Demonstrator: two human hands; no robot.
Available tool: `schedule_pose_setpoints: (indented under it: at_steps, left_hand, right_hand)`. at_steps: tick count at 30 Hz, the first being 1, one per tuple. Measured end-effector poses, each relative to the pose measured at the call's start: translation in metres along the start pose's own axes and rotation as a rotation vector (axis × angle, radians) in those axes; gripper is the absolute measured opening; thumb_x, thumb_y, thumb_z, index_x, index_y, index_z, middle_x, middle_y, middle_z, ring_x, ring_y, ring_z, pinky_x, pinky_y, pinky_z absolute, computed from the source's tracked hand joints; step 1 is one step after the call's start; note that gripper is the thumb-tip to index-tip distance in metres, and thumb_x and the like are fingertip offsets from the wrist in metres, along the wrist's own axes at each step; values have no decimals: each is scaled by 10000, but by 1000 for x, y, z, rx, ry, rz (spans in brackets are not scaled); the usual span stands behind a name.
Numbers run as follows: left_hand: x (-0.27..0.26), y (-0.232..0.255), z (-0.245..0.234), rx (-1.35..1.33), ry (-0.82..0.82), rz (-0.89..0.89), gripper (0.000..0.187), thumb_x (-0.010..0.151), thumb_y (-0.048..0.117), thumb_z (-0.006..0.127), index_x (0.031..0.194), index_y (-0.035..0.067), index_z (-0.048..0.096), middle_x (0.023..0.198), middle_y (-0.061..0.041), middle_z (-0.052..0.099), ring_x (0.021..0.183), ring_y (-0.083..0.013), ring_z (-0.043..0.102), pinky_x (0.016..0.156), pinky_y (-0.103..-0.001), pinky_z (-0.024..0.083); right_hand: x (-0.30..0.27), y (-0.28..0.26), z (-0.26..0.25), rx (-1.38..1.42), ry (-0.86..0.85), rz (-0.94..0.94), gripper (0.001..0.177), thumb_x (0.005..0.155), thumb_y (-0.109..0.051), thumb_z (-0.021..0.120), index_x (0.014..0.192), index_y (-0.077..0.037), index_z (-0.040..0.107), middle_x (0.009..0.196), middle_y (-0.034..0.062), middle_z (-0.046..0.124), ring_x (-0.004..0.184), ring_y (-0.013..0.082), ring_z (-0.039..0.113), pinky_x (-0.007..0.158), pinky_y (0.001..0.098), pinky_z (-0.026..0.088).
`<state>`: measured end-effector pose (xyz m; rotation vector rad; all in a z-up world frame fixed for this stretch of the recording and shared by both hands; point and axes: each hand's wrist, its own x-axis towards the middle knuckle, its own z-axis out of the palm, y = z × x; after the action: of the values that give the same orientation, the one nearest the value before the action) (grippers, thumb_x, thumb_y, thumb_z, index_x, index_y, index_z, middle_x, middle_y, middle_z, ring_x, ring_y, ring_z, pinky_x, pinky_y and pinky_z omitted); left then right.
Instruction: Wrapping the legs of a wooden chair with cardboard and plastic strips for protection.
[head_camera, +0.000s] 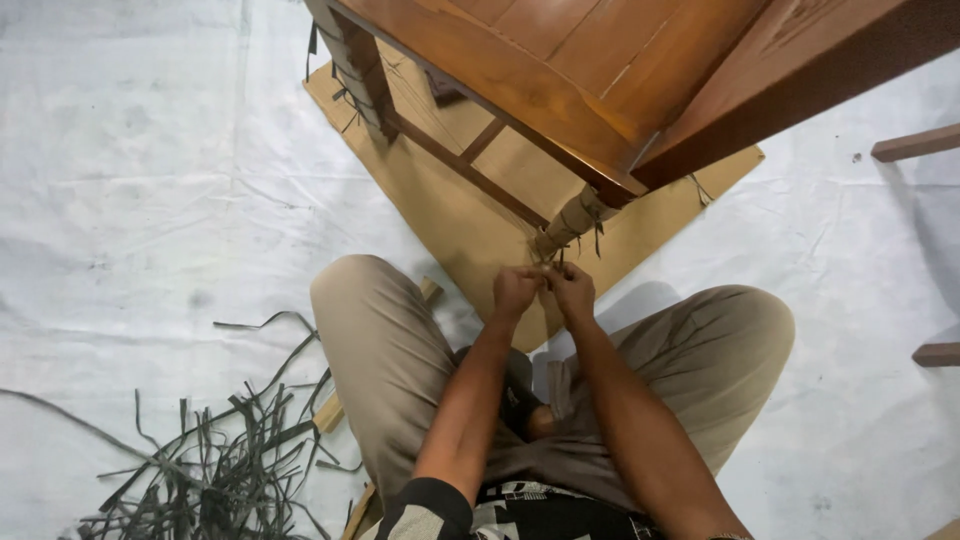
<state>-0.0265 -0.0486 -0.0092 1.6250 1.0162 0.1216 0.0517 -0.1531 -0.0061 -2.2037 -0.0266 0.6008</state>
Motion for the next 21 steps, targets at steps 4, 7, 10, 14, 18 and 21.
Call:
schedule_pose_setpoints:
  at_steps: [4, 7, 10, 14, 18, 21]
  left_hand:
    - [18, -26, 12, -3, 7, 60, 158, 811, 216, 673, 832, 200, 828, 836, -109, 775, 947, -413, 718, 894, -511, 557]
    - [22, -17, 5, 13, -5, 44, 196, 813, 183, 641, 897, 183, 819, 892, -118, 777, 976, -414, 718, 927, -526, 553]
    - [26, -21, 6, 108, -25, 48, 232, 853, 200, 604, 948, 170, 813, 929, -136, 781, 981, -428, 722, 915, -542, 563]
    - [34, -29, 8, 146, -36, 42, 208, 887, 233, 630, 982, 181, 808, 951, -112, 783, 982, -394, 731, 896, -532, 574]
    - [26, -8, -5, 177, -33, 14, 257, 892, 282, 626, 1043, 146, 784, 977, -140, 774, 993, -410, 727, 909, -557, 568]
    - [26, -7, -4, 118, 12, 34, 236, 889, 269, 654, 1031, 136, 786, 950, -167, 764, 981, -451, 716, 886, -592, 562]
  right_hand:
    - [3, -7, -3, -15, -18, -38, 321, 837, -461, 793, 1034, -207, 790, 955, 115, 762, 1019, 355, 705, 899, 471, 516]
    - [-2, -12, -5, -52, 5, -106, 310, 874, -417, 776, 1067, -175, 772, 970, 139, 757, 1016, 382, 704, 875, 500, 520]
    - [-17, -23, -10, -131, 29, -189, 303, 902, -356, 765, 1078, -109, 758, 954, 192, 745, 993, 434, 700, 862, 542, 525]
    - [-31, -44, -17, -332, 3, -375, 245, 960, -278, 684, 1048, -58, 746, 931, 208, 709, 925, 446, 701, 804, 545, 560]
    - [-46, -66, -21, -442, 1, -417, 231, 963, -207, 638, 1046, -10, 725, 939, 221, 685, 914, 459, 694, 805, 552, 562]
    - [-40, -55, -16, -448, -5, -426, 234, 971, -216, 630, 1067, -23, 721, 930, 219, 664, 912, 455, 695, 795, 563, 567]
